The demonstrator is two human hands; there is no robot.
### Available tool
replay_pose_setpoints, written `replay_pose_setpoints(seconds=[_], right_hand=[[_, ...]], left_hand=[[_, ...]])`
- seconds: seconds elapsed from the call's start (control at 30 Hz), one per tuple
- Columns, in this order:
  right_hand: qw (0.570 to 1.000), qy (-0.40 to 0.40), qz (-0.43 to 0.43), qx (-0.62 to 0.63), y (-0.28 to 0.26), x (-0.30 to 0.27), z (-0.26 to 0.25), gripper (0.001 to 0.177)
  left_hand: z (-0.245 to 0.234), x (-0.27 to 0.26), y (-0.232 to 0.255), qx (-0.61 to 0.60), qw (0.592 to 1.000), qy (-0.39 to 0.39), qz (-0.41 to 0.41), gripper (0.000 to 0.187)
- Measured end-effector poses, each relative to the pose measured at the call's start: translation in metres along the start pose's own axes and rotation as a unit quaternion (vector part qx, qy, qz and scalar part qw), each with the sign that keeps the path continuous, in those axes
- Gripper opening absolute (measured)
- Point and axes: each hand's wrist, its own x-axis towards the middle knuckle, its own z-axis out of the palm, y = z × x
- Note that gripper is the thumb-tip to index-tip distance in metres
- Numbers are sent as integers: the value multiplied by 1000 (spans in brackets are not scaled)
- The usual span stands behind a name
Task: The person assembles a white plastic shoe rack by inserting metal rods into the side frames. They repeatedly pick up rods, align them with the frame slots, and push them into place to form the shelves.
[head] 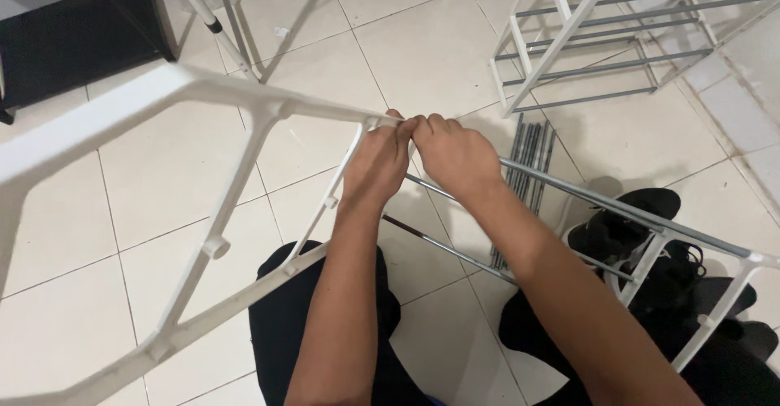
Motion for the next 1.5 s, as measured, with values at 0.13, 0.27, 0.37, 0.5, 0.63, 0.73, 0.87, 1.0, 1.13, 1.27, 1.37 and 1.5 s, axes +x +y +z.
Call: replay_pose_setpoints(seconds=[0.13, 0.27, 0.37, 0.5, 0.63, 0.73, 0.87, 1.0, 1.13, 1.27, 1.37, 1.5], right_hand=[[982, -155, 89, 68, 10, 9, -3, 23], [939, -165, 32, 301, 32, 29, -2, 35], [853, -323, 144, 384, 44, 38, 0, 36], [973, -117, 99, 174, 21, 19, 13, 30], [989, 135, -4, -55, 6, -10, 26, 20], [995, 98, -6, -33, 16, -13, 33, 23], [988, -105, 81, 84, 36, 1, 34, 23], [828, -275, 140, 469, 78, 21, 26, 42], [784, -280, 130, 539, 79, 21, 23, 44], [918, -156, 131, 340, 42, 7, 14, 38], [946, -167, 169, 223, 27, -7, -4, 33], [986, 9, 107, 130, 32, -40, -23, 34]], left_hand=[[6, 3, -1, 5, 996, -37, -76, 39], [14, 4, -10, 17, 1000, -7, -11, 39], [16, 7, -14, 14, 1000, 6, 4, 39], [13, 13, -9, 47, 996, -6, -73, 40], [12, 10, -2, 33, 995, -13, -93, 44], [13, 8, -2, 42, 996, -6, -77, 46], [14, 11, -4, 51, 997, -2, -52, 45], [16, 12, -9, 37, 997, -1, -67, 43], [19, 15, -6, 59, 996, -10, -65, 44], [21, 16, -4, 38, 997, 12, -65, 43], [25, 17, -6, 45, 996, 3, -74, 46], [27, 21, -10, 96, 990, -10, -107, 50]])
